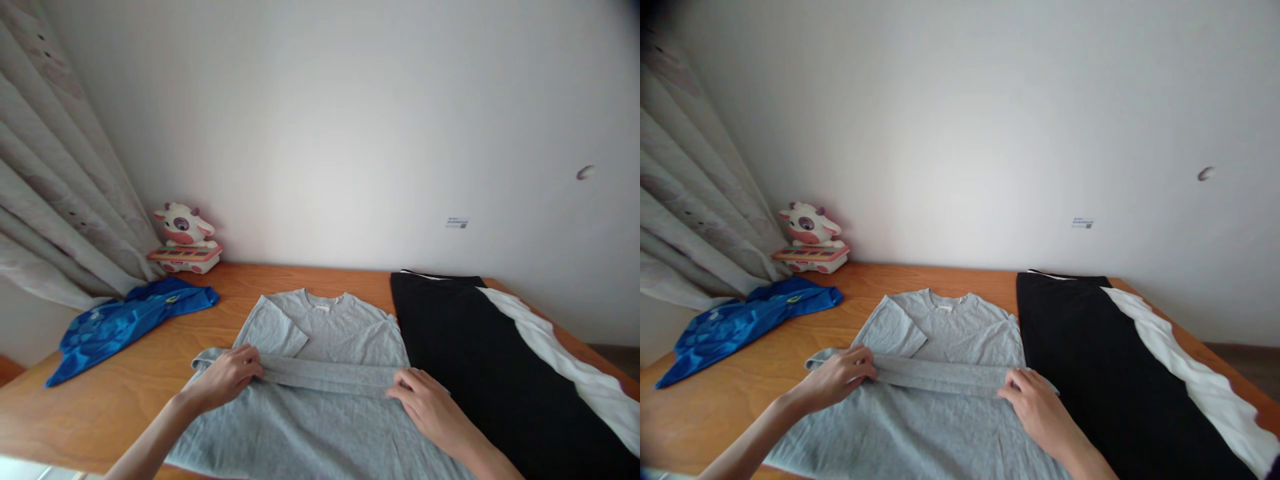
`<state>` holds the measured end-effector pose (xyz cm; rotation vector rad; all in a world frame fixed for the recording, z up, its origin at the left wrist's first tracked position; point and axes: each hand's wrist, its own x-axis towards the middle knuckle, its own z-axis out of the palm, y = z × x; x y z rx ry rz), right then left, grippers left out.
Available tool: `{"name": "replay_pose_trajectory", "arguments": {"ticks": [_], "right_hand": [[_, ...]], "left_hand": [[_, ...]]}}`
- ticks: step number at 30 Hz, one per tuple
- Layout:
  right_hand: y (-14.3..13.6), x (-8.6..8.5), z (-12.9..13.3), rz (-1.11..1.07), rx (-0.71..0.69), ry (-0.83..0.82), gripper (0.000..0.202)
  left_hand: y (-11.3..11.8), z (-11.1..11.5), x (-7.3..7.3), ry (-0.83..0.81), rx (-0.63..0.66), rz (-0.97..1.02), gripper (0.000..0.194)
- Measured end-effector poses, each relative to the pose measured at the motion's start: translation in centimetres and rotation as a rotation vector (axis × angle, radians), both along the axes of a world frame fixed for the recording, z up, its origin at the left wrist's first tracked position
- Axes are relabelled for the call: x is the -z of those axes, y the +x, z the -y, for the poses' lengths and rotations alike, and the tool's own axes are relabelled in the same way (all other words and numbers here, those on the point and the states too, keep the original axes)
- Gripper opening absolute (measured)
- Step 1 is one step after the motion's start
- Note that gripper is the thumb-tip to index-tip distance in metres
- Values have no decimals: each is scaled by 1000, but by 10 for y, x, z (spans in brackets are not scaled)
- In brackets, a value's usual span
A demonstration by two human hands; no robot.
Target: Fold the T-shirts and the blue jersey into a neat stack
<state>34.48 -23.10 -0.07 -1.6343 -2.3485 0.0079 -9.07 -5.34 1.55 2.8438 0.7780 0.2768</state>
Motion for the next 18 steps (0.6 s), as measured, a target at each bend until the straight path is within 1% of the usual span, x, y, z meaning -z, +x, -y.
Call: {"name": "replay_pose_trajectory", "arguments": {"ticks": [2,6,9,13,16,18], "right_hand": [[4,2,2,35,1,-7,37],[12,3,4,84,-5,-19,48],[15,3,3,120,-17,35,53],[12,9,-3,176,-25,90,51],[10,13,-7,154,-19,91,48],[11,12,-8,129,-14,88,46]], "left_hand": [[-2,2,0,33,13,-14,38],[-10,-2,-1,101,30,-92,41],[-14,-6,0,148,29,-141,37],[-13,-10,4,191,69,-134,25],[-9,-12,7,179,83,-109,24],[-7,-14,7,149,59,-95,24]]}}
